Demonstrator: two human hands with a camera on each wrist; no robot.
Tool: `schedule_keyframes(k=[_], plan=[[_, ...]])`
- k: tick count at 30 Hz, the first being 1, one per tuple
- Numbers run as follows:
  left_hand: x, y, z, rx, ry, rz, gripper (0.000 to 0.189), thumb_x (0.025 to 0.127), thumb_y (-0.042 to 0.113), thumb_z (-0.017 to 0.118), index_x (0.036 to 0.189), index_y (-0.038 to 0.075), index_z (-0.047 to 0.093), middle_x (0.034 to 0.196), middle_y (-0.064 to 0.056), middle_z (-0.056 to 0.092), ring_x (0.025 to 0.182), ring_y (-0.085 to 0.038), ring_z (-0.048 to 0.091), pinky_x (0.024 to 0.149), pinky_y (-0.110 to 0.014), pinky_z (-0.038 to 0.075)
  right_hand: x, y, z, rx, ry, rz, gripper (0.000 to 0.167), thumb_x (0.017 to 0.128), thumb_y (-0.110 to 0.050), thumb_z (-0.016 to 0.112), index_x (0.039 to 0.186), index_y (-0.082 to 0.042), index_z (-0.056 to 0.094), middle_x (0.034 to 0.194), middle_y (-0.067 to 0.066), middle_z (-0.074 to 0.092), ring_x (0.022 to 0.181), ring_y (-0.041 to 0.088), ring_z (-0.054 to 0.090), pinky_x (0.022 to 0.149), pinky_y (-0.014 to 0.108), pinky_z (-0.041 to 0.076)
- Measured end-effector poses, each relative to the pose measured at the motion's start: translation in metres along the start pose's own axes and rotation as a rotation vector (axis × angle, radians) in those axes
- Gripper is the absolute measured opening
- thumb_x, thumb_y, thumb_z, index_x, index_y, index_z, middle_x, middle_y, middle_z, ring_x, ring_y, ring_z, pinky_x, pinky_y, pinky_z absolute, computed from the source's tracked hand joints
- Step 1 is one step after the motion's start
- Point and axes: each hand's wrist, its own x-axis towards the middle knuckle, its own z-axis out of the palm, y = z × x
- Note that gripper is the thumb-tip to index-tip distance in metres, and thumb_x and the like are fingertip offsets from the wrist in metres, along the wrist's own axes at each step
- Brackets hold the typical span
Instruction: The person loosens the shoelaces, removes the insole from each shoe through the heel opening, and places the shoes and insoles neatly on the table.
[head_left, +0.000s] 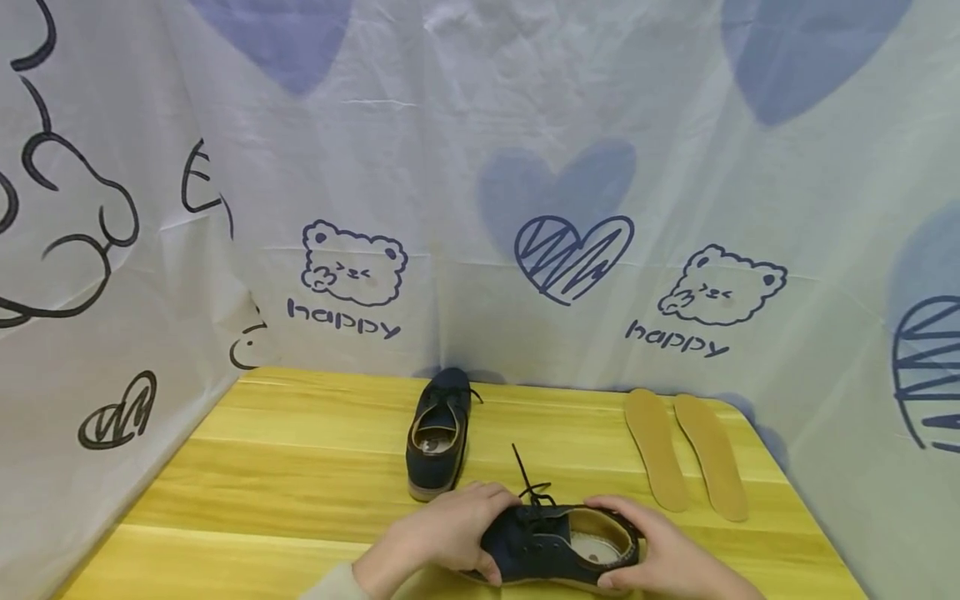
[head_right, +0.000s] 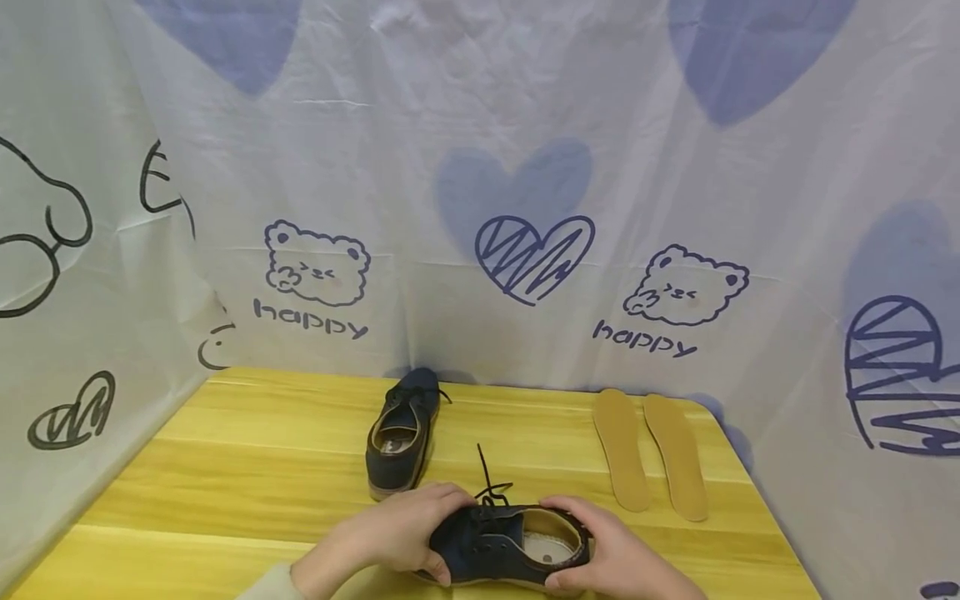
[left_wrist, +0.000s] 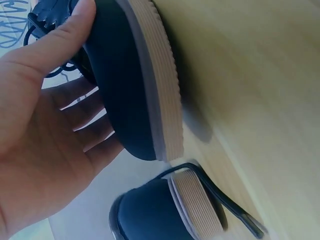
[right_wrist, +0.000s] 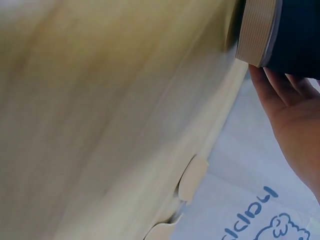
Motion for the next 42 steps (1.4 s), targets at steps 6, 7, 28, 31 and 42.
schedule_keyframes(k=[6, 7, 28, 31, 42], plan=[[0.007, 0.003, -0.003, 0.064, 0.010, -0.008, 0.084, 0.075, 0.041, 0.093, 0.149, 0.028, 0.055, 0.141, 0.011, 0.056, 0.129, -0.012, 0.055, 0.096, -0.037, 0.054, -0.007, -0.003, -0.003, 0.005, -0.008, 0.070, 0.077, 0.084, -0.038, 0.087, 0.150, -0.023, 0.051, 0.145, 0.006, 0.055, 0.123, 0.022, 0.054, 0.093, 0.027, 0.049], [0.008, 0.003, -0.004, 0.074, 0.015, -0.006, 0.084, 0.076, 0.040, 0.093, 0.149, 0.028, 0.055, 0.142, 0.010, 0.056, 0.129, -0.012, 0.054, 0.097, -0.037, 0.054, -0.008, -0.004, -0.004, 0.021, -0.015, 0.077, 0.077, 0.085, -0.036, 0.087, 0.151, -0.022, 0.050, 0.146, 0.007, 0.054, 0.124, 0.025, 0.053, 0.093, 0.026, 0.049], [-0.002, -0.011, 0.002, 0.043, 0.291, -0.022, 0.045, 0.089, 0.028, 0.084, 0.129, 0.020, 0.065, 0.118, 0.006, 0.060, 0.104, -0.010, 0.062, 0.084, -0.029, 0.056, -0.007, -0.013, 0.017, 0.073, -0.051, 0.043, 0.077, 0.093, -0.026, 0.081, 0.155, 0.000, 0.043, 0.148, 0.032, 0.046, 0.121, 0.042, 0.058, 0.084, 0.034, 0.057], [-0.013, -0.009, 0.004, -0.151, 0.285, -0.010, 0.035, 0.091, 0.027, 0.082, 0.121, 0.019, 0.065, 0.110, 0.009, 0.059, 0.095, -0.005, 0.060, 0.078, -0.024, 0.053, -0.005, -0.020, 0.024, 0.043, -0.023, 0.095, 0.078, 0.093, -0.030, 0.081, 0.154, 0.001, 0.043, 0.147, 0.032, 0.048, 0.118, 0.043, 0.060, 0.086, 0.043, 0.056], [-0.035, 0.005, 0.012, -0.541, 0.161, -0.110, 0.066, 0.088, 0.039, 0.085, 0.140, 0.015, 0.053, 0.127, -0.001, 0.063, 0.104, -0.009, 0.065, 0.084, -0.030, 0.055, 0.016, -0.049, 0.055, 0.089, 0.139, 0.264, 0.088, 0.088, -0.043, 0.083, 0.154, 0.000, 0.045, 0.147, 0.030, 0.050, 0.130, 0.052, 0.051, 0.094, 0.066, 0.049]])
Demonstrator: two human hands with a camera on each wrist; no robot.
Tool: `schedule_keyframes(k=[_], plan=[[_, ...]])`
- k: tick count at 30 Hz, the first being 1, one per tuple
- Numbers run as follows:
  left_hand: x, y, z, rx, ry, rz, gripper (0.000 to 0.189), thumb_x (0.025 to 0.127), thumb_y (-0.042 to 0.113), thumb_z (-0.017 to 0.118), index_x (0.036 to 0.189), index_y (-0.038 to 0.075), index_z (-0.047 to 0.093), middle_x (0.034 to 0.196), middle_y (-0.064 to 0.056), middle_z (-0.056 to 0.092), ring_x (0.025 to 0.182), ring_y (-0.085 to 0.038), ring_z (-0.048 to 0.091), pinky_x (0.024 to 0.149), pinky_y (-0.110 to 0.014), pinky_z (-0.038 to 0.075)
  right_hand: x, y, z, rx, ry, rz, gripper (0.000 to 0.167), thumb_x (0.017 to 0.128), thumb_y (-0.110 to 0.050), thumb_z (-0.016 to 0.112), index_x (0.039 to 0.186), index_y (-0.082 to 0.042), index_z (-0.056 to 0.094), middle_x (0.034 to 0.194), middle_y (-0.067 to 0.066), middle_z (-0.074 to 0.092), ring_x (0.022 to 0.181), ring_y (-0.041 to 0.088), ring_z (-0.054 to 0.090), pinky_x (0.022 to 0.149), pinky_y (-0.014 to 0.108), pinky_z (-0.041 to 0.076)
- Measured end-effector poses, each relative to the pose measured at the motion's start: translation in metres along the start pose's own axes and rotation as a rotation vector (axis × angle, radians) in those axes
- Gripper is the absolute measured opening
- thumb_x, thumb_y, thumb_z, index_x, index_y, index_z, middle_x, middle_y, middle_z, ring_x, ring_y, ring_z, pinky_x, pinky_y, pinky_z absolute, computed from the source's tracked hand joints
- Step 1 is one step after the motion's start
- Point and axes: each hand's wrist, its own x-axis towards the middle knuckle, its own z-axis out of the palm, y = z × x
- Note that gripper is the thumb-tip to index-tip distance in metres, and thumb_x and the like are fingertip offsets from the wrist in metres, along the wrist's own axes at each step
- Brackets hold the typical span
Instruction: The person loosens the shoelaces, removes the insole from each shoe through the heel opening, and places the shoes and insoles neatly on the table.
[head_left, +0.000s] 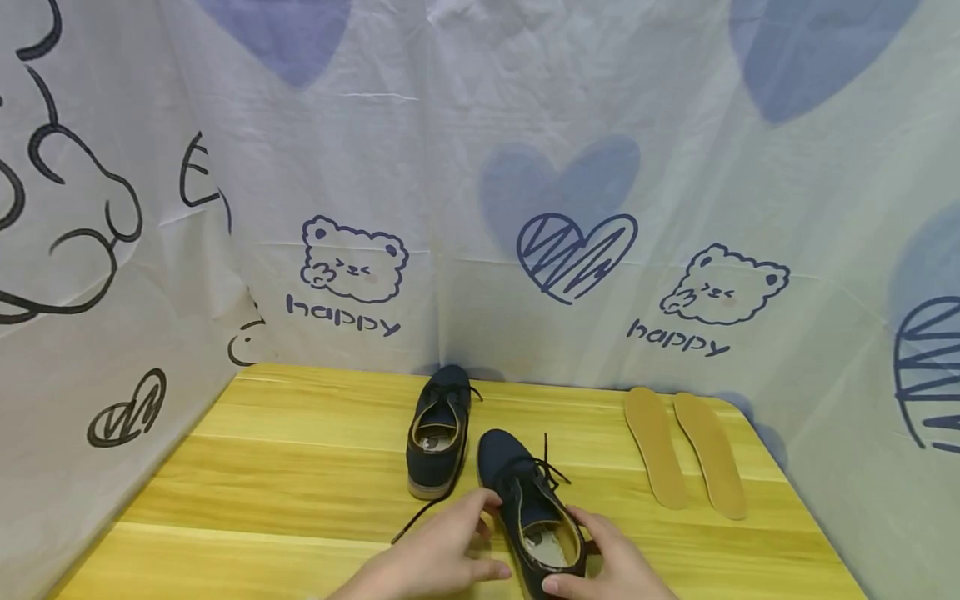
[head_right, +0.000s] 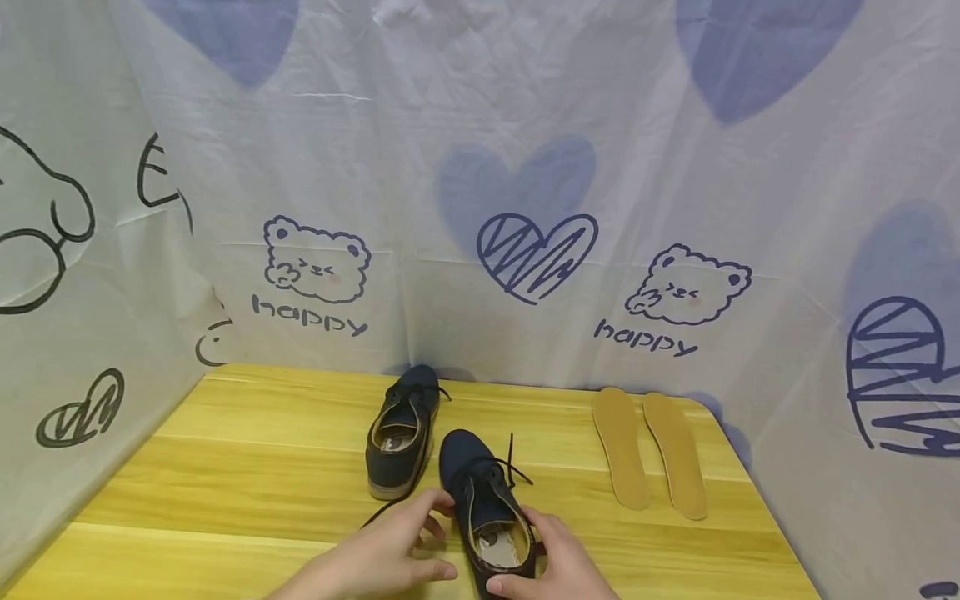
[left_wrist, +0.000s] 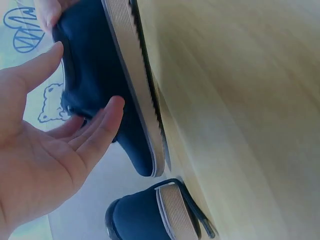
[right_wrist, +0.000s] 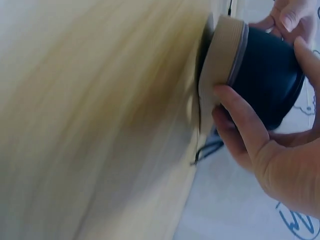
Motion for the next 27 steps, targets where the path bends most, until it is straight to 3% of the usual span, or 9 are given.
schedule_keyframes(k=[5, 9, 14, 18, 21, 27], plan=[[0.001, 0.000, 0.005, 0.047, 0.031, -0.018, 0.092, 0.083, 0.050, 0.086, 0.154, 0.008, 0.043, 0.141, -0.007, 0.057, 0.117, -0.016, 0.064, 0.094, -0.035, 0.054, 0.009, -0.009, 0.014, 0.028, 0.054, -0.055, 0.088, 0.086, -0.044, 0.085, 0.155, -0.004, 0.046, 0.149, 0.027, 0.049, 0.135, 0.051, 0.048, 0.099, 0.070, 0.045], [0.007, -0.002, 0.006, 0.034, 0.047, -0.005, 0.105, 0.082, 0.045, 0.088, 0.159, 0.002, 0.032, 0.151, -0.014, 0.050, 0.123, -0.020, 0.063, 0.105, -0.041, 0.050, 0.018, -0.017, 0.022, 0.019, 0.080, -0.094, 0.090, 0.088, -0.046, 0.082, 0.157, -0.004, 0.043, 0.153, 0.028, 0.046, 0.140, 0.050, 0.045, 0.105, 0.070, 0.041], [0.020, -0.011, 0.004, 0.044, 0.079, 0.030, 0.106, 0.086, 0.038, 0.085, 0.162, -0.002, 0.024, 0.159, -0.022, 0.041, 0.139, -0.028, 0.052, 0.114, -0.048, 0.042, 0.033, -0.023, 0.029, 0.007, 0.103, -0.098, 0.096, 0.089, -0.050, 0.079, 0.159, 0.001, 0.038, 0.157, 0.031, 0.039, 0.140, 0.048, 0.046, 0.106, 0.067, 0.042], [0.030, -0.018, 0.002, 0.073, 0.111, 0.021, 0.102, 0.090, 0.033, 0.082, 0.162, -0.005, 0.021, 0.163, -0.025, 0.035, 0.149, -0.035, 0.038, 0.118, -0.054, 0.036, 0.048, -0.022, 0.029, 0.017, 0.117, -0.170, 0.093, 0.092, -0.048, 0.078, 0.158, 0.002, 0.037, 0.157, 0.029, 0.041, 0.133, 0.041, 0.055, 0.104, 0.059, 0.048], [0.036, -0.019, 0.000, 0.059, 0.122, 0.005, 0.099, 0.093, 0.027, 0.080, 0.162, -0.006, 0.019, 0.164, -0.027, 0.030, 0.151, -0.037, 0.035, 0.118, -0.054, 0.035, 0.059, -0.020, 0.026, 0.040, 0.129, -0.216, 0.087, 0.092, -0.044, 0.078, 0.158, -0.002, 0.040, 0.154, 0.025, 0.047, 0.127, 0.036, 0.060, 0.101, 0.055, 0.051], [0.050, -0.021, 0.000, 0.065, 0.155, -0.014, 0.095, 0.096, 0.022, 0.077, 0.162, -0.008, 0.015, 0.166, -0.028, 0.024, 0.151, -0.038, 0.034, 0.118, -0.053, 0.036, 0.076, -0.020, 0.022, 0.065, 0.167, -0.230, 0.080, 0.092, -0.039, 0.080, 0.155, -0.004, 0.045, 0.151, 0.022, 0.052, 0.126, 0.035, 0.061, 0.101, 0.055, 0.050]])
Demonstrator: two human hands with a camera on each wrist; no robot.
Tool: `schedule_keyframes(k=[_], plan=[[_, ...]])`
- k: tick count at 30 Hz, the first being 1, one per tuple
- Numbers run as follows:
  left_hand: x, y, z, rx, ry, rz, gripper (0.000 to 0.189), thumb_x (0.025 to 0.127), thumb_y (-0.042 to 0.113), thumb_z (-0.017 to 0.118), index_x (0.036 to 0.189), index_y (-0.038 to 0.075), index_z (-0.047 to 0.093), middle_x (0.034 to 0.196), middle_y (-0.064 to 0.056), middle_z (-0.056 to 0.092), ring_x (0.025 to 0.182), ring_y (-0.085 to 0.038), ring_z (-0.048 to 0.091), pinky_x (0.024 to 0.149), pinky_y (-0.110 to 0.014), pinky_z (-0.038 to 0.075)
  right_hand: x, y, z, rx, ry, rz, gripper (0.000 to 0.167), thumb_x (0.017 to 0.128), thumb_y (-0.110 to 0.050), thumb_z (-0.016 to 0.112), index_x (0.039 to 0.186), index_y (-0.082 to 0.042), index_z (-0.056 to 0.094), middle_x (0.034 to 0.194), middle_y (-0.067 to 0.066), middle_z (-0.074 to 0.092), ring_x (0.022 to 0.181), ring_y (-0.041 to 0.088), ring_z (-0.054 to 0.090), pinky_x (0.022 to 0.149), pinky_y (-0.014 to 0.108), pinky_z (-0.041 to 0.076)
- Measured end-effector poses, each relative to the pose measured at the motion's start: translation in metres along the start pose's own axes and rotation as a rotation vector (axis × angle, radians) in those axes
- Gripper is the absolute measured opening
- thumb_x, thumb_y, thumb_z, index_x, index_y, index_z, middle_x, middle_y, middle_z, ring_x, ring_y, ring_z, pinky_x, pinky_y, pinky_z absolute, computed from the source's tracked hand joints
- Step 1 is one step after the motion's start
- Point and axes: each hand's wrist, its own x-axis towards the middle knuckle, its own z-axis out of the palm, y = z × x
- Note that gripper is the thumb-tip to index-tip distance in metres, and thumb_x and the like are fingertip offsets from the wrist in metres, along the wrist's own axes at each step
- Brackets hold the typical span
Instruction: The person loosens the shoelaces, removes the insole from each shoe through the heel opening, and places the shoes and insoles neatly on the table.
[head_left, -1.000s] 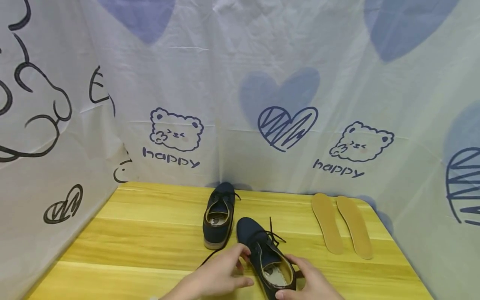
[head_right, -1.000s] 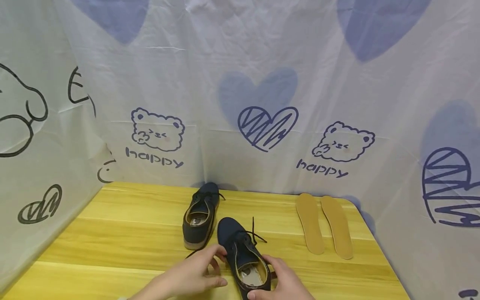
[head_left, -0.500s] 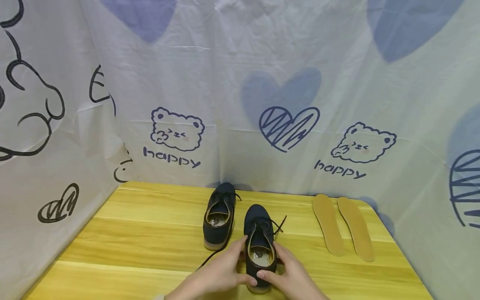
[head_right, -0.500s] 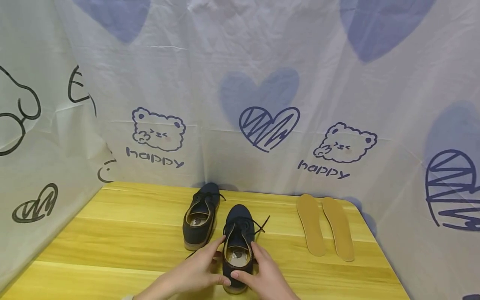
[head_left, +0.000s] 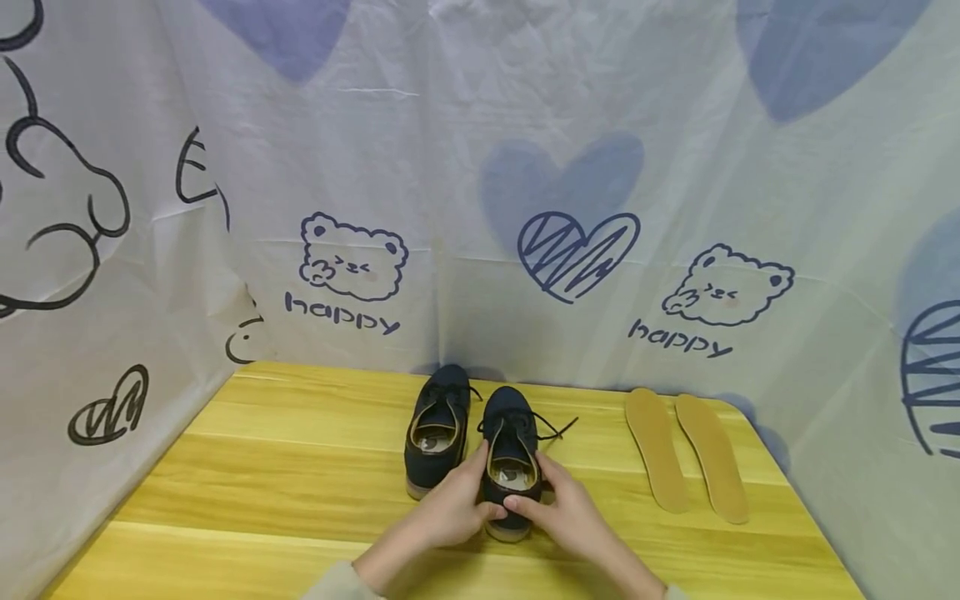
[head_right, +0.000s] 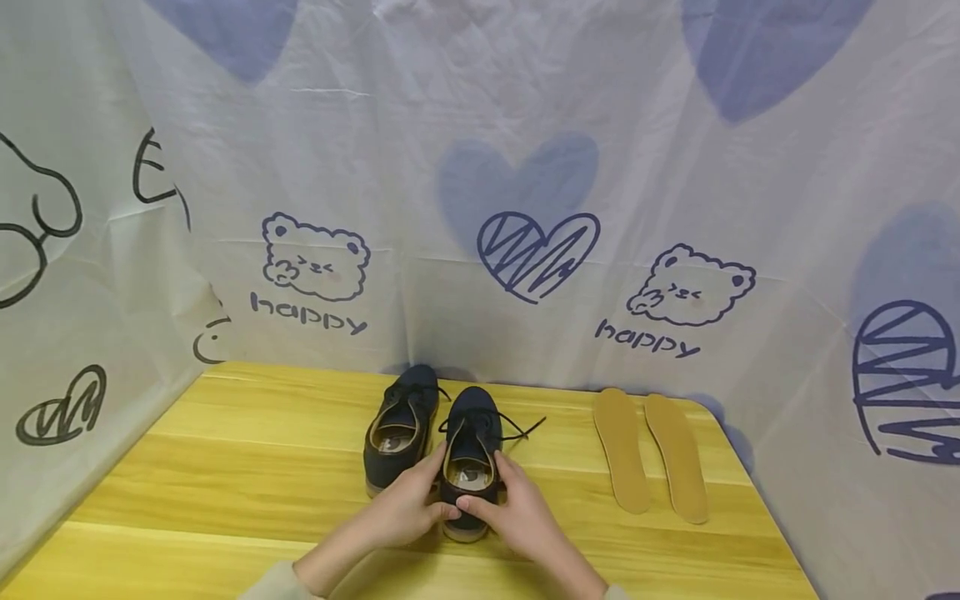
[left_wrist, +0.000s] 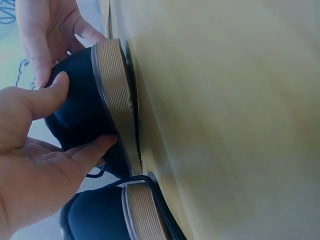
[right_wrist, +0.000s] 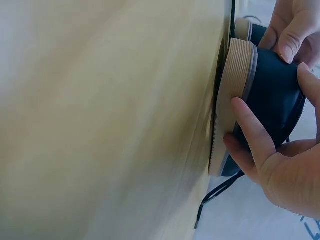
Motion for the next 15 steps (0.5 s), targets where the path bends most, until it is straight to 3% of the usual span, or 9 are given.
schedule_keyframes(k=[15], plan=[[0.026, -0.002, 0.005, -0.054, 0.095, -0.072, 0.092, 0.098, 0.019, 0.073, 0.163, -0.006, 0.013, 0.165, -0.028, 0.026, 0.150, -0.041, 0.035, 0.117, -0.056, 0.036, 0.027, 0.006, -0.006, 0.051, 0.025, 0.043, 0.078, 0.096, -0.036, 0.077, 0.159, -0.006, 0.042, 0.151, 0.021, 0.053, 0.135, 0.038, 0.054, 0.106, 0.057, 0.046]])
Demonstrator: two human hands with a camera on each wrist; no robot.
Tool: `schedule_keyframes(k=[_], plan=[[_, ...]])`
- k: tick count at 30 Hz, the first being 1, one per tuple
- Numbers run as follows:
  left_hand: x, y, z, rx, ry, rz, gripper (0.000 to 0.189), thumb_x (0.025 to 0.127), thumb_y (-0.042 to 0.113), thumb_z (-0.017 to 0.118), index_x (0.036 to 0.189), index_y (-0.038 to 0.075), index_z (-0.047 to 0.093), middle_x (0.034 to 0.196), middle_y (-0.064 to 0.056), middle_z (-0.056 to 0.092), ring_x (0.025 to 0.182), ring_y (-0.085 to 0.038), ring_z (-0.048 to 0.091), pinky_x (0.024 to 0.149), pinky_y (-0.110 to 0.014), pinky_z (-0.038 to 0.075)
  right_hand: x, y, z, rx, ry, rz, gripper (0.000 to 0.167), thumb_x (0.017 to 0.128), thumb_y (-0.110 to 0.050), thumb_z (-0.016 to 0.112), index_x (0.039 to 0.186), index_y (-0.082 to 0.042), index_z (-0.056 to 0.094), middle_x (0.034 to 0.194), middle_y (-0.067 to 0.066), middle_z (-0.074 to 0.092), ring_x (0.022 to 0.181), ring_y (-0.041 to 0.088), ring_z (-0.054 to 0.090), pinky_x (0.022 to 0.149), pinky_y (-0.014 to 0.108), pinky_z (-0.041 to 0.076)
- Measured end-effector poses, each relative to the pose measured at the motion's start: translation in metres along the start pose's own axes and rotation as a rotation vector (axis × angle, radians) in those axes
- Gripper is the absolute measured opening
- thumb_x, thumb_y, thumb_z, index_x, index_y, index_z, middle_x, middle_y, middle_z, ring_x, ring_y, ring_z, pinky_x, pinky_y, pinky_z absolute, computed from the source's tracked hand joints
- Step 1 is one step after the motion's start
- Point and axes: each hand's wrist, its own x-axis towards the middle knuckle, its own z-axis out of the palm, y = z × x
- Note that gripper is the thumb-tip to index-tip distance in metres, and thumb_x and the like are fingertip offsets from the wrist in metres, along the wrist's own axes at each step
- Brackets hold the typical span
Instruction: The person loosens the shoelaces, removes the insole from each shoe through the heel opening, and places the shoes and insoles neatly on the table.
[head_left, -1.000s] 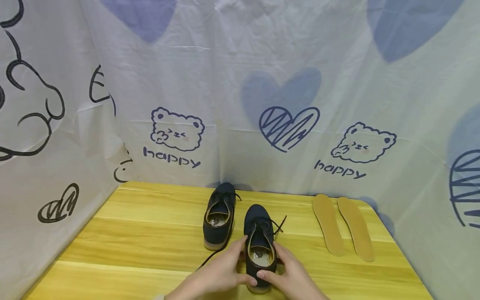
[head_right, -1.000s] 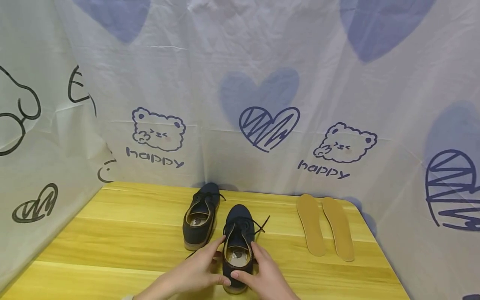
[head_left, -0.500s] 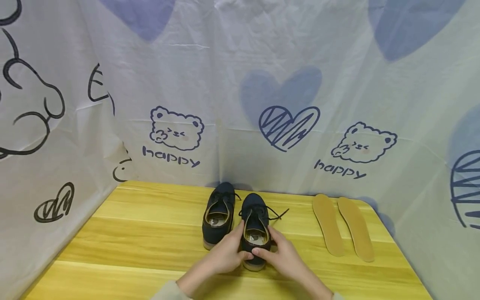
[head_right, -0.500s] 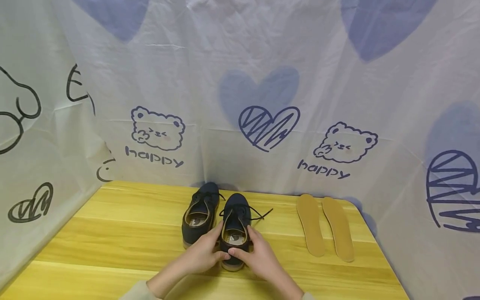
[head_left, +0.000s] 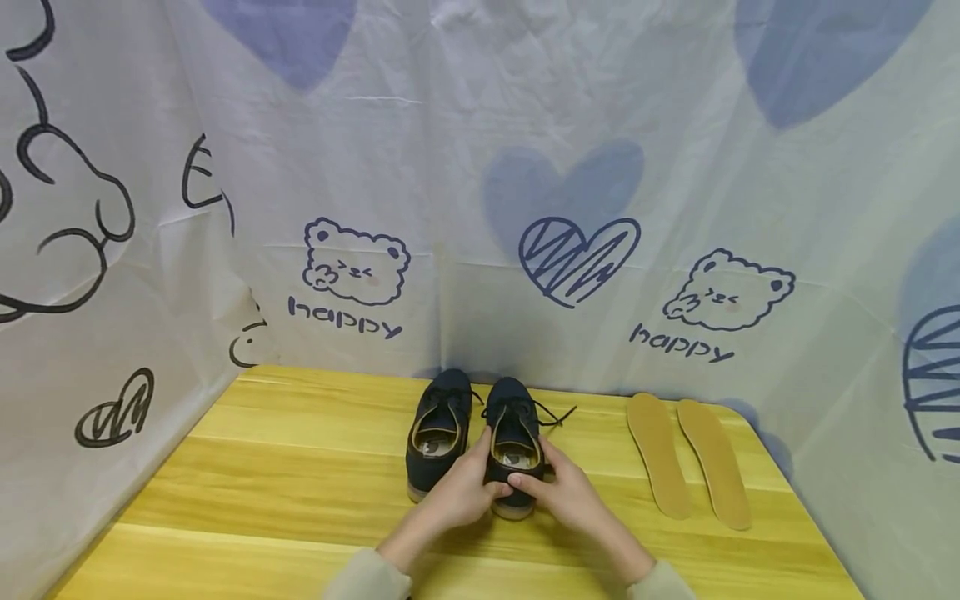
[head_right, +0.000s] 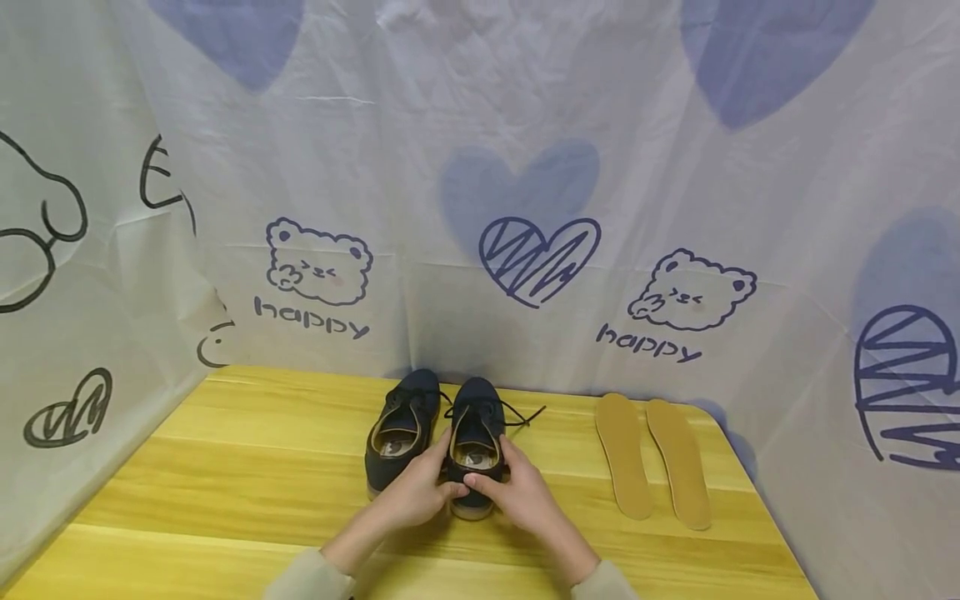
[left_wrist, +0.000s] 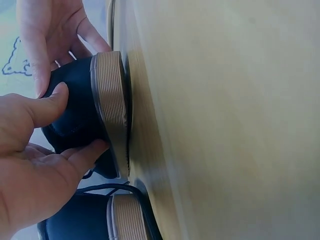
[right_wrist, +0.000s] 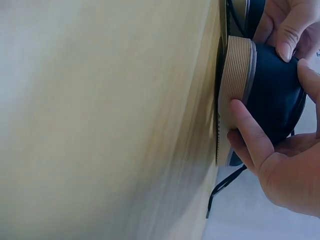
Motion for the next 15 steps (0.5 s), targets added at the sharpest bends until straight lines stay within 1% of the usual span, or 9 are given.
schedule_keyframes(k=[5, 7, 9, 12, 14, 15], plan=[[0.003, 0.000, 0.001, -0.008, 0.033, 0.000, 0.092, 0.098, 0.018, 0.074, 0.163, -0.007, 0.014, 0.164, -0.029, 0.028, 0.149, -0.041, 0.036, 0.117, -0.056, 0.037, 0.006, 0.002, -0.001, 0.005, 0.001, -0.007, 0.077, 0.096, -0.033, 0.077, 0.159, -0.008, 0.041, 0.153, 0.020, 0.050, 0.134, 0.037, 0.055, 0.106, 0.056, 0.046], [0.002, 0.002, 0.001, -0.008, 0.047, 0.011, 0.092, 0.097, 0.017, 0.075, 0.163, -0.007, 0.016, 0.163, -0.029, 0.030, 0.149, -0.041, 0.036, 0.116, -0.056, 0.037, 0.007, 0.002, -0.001, -0.002, 0.005, -0.010, 0.078, 0.095, -0.033, 0.078, 0.159, -0.007, 0.041, 0.154, 0.021, 0.050, 0.132, 0.037, 0.057, 0.106, 0.057, 0.045], [-0.001, 0.003, 0.000, -0.005, 0.059, 0.037, 0.089, 0.096, 0.016, 0.076, 0.162, -0.006, 0.021, 0.162, -0.028, 0.034, 0.148, -0.040, 0.038, 0.116, -0.056, 0.037, 0.005, 0.002, -0.001, -0.021, 0.012, -0.011, 0.080, 0.095, -0.034, 0.078, 0.160, -0.006, 0.039, 0.155, 0.022, 0.049, 0.131, 0.037, 0.058, 0.107, 0.059, 0.044], [-0.010, 0.006, -0.001, 0.046, 0.082, 0.053, 0.082, 0.096, 0.019, 0.077, 0.160, -0.003, 0.030, 0.160, -0.025, 0.039, 0.146, -0.040, 0.042, 0.114, -0.056, 0.041, -0.002, 0.001, -0.002, -0.067, 0.033, -0.012, 0.082, 0.096, -0.037, 0.076, 0.160, -0.002, 0.037, 0.157, 0.025, 0.044, 0.128, 0.042, 0.059, 0.106, 0.061, 0.046], [-0.017, 0.009, -0.005, 0.100, 0.114, 0.069, 0.076, 0.097, 0.023, 0.076, 0.158, 0.000, 0.038, 0.158, -0.022, 0.043, 0.143, -0.040, 0.046, 0.111, -0.056, 0.044, -0.008, 0.000, -0.005, -0.135, 0.059, -0.021, 0.082, 0.098, -0.040, 0.073, 0.160, -0.001, 0.036, 0.159, 0.027, 0.040, 0.132, 0.044, 0.056, 0.106, 0.061, 0.046], [-0.022, 0.010, -0.007, 0.142, 0.141, 0.074, 0.074, 0.097, 0.026, 0.076, 0.157, 0.001, 0.040, 0.158, -0.020, 0.044, 0.141, -0.040, 0.048, 0.109, -0.056, 0.045, -0.012, -0.001, -0.007, -0.179, 0.075, -0.029, 0.081, 0.099, -0.042, 0.071, 0.160, -0.001, 0.036, 0.160, 0.026, 0.039, 0.135, 0.046, 0.053, 0.108, 0.061, 0.045]])
